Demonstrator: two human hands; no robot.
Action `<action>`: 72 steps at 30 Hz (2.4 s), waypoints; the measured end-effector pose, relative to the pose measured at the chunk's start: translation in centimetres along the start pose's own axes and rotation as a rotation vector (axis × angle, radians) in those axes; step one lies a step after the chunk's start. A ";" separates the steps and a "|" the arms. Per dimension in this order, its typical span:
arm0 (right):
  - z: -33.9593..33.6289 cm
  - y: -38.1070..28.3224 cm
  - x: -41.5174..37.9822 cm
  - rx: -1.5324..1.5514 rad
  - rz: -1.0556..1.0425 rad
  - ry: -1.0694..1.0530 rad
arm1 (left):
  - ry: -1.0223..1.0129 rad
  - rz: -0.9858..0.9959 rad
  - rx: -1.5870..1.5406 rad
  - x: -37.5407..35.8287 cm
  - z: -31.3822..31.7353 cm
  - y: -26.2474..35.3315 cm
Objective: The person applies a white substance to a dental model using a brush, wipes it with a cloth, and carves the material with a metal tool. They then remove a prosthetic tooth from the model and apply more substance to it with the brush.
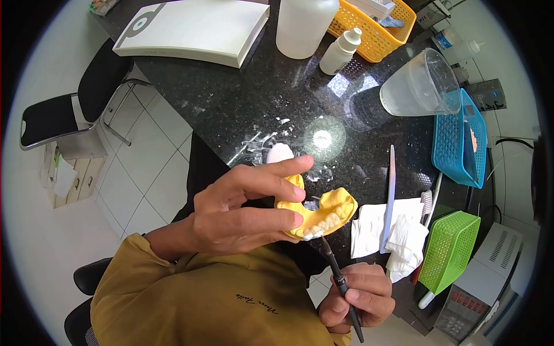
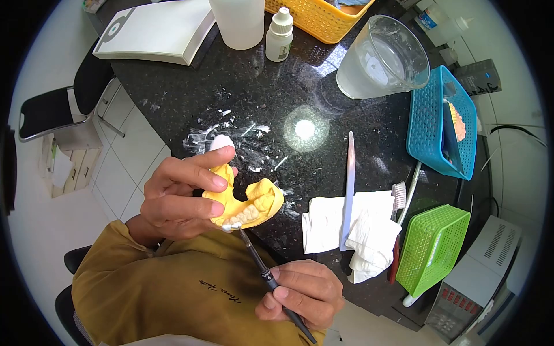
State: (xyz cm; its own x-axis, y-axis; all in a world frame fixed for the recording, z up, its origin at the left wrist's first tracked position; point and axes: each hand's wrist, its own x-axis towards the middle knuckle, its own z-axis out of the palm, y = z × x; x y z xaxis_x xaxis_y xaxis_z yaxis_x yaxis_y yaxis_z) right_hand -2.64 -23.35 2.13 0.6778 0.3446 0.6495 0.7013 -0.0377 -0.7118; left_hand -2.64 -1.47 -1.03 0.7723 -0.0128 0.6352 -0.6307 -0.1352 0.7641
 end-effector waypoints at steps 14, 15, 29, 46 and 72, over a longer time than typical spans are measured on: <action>0.2 -0.3 0.0 -0.023 0.033 0.018 | -0.026 -0.024 0.007 0.1 -0.3 0.4; 0.3 -0.3 -0.1 -0.024 0.026 0.030 | -0.029 -0.029 0.012 0.1 -0.3 0.5; -1.7 -0.8 -0.2 -0.106 0.117 0.078 | -0.049 0.424 0.480 1.4 -0.9 -1.2; -1.7 -1.1 0.3 -0.128 0.181 -0.018 | -0.133 0.462 0.585 1.6 -1.0 -0.8; -1.1 -0.8 0.3 -0.129 0.142 0.025 | -0.218 0.397 0.596 1.7 -1.3 0.0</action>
State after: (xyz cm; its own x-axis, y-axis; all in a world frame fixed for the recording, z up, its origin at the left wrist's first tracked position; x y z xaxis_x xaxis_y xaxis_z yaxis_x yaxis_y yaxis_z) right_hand -2.75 -24.24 3.16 0.7763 0.3039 0.5522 0.6194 -0.2052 -0.7578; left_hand -1.44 -0.18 0.18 0.5320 -0.3602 0.7664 -0.7648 -0.5928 0.2523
